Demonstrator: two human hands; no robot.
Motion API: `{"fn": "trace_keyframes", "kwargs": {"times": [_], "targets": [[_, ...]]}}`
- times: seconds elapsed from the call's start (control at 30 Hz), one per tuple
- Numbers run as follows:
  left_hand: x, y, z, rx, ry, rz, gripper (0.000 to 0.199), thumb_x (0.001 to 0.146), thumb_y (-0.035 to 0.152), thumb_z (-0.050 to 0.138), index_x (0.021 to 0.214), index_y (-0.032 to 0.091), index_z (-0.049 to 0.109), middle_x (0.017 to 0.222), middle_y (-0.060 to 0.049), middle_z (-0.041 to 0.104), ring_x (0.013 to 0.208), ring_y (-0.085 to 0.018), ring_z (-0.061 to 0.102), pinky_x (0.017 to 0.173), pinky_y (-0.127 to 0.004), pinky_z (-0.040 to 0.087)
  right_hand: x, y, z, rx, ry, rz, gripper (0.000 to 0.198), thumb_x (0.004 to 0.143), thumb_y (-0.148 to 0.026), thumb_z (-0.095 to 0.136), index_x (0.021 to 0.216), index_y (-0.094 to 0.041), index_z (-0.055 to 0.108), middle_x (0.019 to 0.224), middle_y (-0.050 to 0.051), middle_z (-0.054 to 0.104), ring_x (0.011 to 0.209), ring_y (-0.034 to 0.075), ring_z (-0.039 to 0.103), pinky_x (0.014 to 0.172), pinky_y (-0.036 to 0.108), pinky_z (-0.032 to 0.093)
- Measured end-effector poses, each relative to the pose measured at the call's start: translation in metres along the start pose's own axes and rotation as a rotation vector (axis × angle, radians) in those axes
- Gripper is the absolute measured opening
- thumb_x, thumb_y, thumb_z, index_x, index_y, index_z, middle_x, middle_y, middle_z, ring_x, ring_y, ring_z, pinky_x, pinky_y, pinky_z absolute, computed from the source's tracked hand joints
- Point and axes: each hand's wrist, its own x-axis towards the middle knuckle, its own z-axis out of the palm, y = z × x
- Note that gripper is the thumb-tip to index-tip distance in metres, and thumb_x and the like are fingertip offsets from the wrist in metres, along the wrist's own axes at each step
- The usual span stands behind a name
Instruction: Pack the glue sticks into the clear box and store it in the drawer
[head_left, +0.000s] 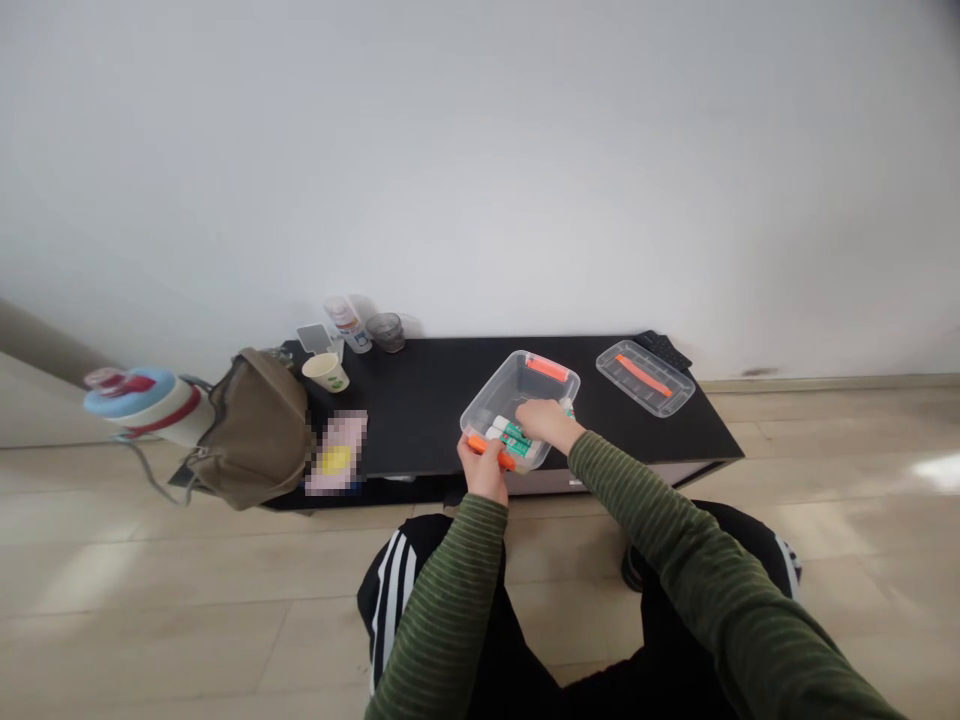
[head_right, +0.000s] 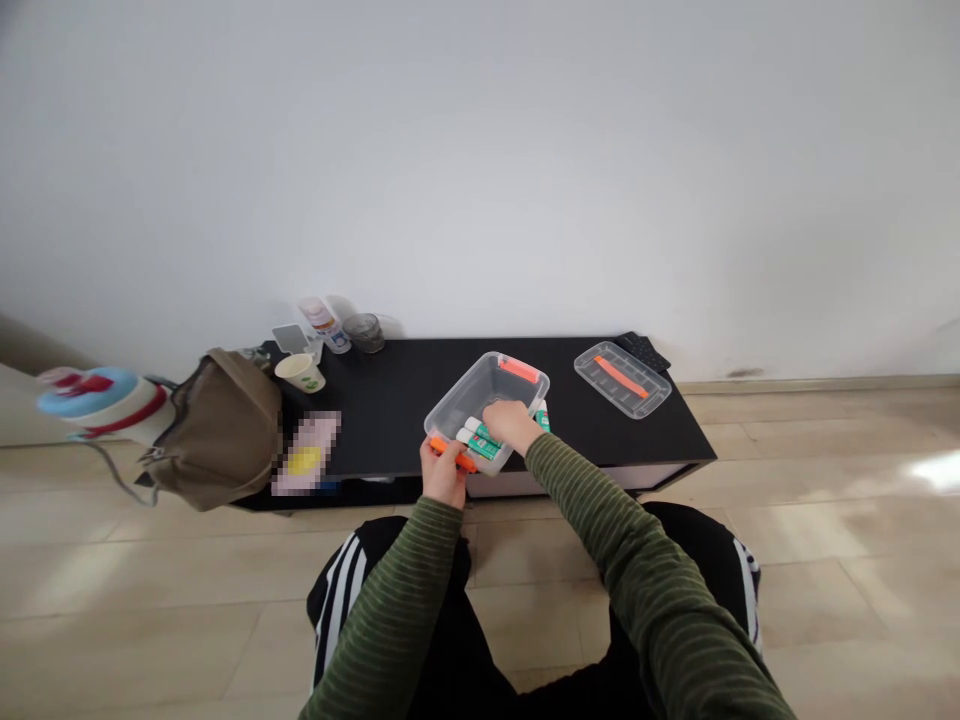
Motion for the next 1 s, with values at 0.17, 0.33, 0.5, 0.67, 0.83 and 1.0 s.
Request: {"fn": "trace_keyframes", "kwargs": {"times": [0.17, 0.33, 0.5, 0.67, 0.83, 1.0], "targets": [[0.001, 0.001, -0.001, 0.022, -0.001, -0.019, 0.06, 0.06, 0.003, 0.065, 0.113, 0.025, 0.047, 0.087, 0.003, 0.056, 0.06, -0.009, 0.055, 0.051, -0.019, 0.043, -0.01, 0.022, -0.001, 0.405, 0.548, -0.018, 0.035, 0.097, -0.025, 0.044, 0.12, -0.024, 0.071, 0.123, 0.008, 0.071, 0.114, 0.021, 0.065, 0.094, 0.031, 0.049], [0.001, 0.001, 0.0, 0.011, 0.01, -0.023, 0.06, 0.061, 0.003, 0.066, 0.114, 0.025, 0.048, 0.09, 0.002, 0.058, 0.063, -0.009, 0.057, 0.054, -0.02, 0.044, -0.016, 0.077, 0.025, 0.826, 1.125, 0.286, 0.038, 0.094, -0.025, 0.039, 0.125, -0.015, 0.059, 0.114, 0.012, 0.066, 0.1, 0.02, 0.062, 0.093, 0.032, 0.048], [0.001, 0.002, 0.003, -0.008, 0.023, -0.021, 0.058, 0.062, 0.0, 0.061, 0.113, 0.024, 0.048, 0.087, 0.003, 0.058, 0.061, -0.009, 0.056, 0.052, -0.019, 0.044, -0.01, 0.109, 0.074, 0.912, 0.859, 0.522, 0.039, 0.084, -0.024, 0.053, 0.121, -0.014, 0.059, 0.109, 0.011, 0.063, 0.098, 0.023, 0.061, 0.09, 0.033, 0.047], [0.002, 0.001, 0.003, -0.024, 0.03, -0.013, 0.056, 0.062, 0.0, 0.059, 0.112, 0.024, 0.048, 0.087, 0.003, 0.059, 0.062, -0.009, 0.058, 0.052, -0.02, 0.044, -0.009, 0.089, 0.105, 0.703, 0.492, 0.49, 0.051, 0.084, -0.035, 0.064, 0.13, -0.013, 0.056, 0.123, 0.016, 0.058, 0.104, 0.025, 0.063, 0.086, 0.031, 0.048], [0.005, -0.003, 0.001, -0.024, 0.029, 0.0, 0.055, 0.062, 0.003, 0.058, 0.112, 0.023, 0.048, 0.085, 0.004, 0.058, 0.059, -0.009, 0.056, 0.051, -0.02, 0.041, -0.012, 0.081, 0.116, 0.548, 0.432, 0.496, 0.048, 0.085, -0.033, 0.064, 0.129, -0.014, 0.057, 0.126, 0.017, 0.058, 0.106, 0.027, 0.063, 0.083, 0.031, 0.048], [0.006, -0.004, 0.001, -0.036, 0.033, -0.001, 0.057, 0.062, 0.002, 0.058, 0.114, 0.024, 0.049, 0.086, 0.003, 0.059, 0.061, -0.009, 0.056, 0.053, -0.019, 0.042, -0.011, 0.102, 0.121, 0.747, 0.513, 0.531, 0.034, 0.089, -0.032, 0.055, 0.114, -0.013, 0.066, 0.109, 0.015, 0.068, 0.101, 0.026, 0.065, 0.084, 0.03, 0.047]]}}
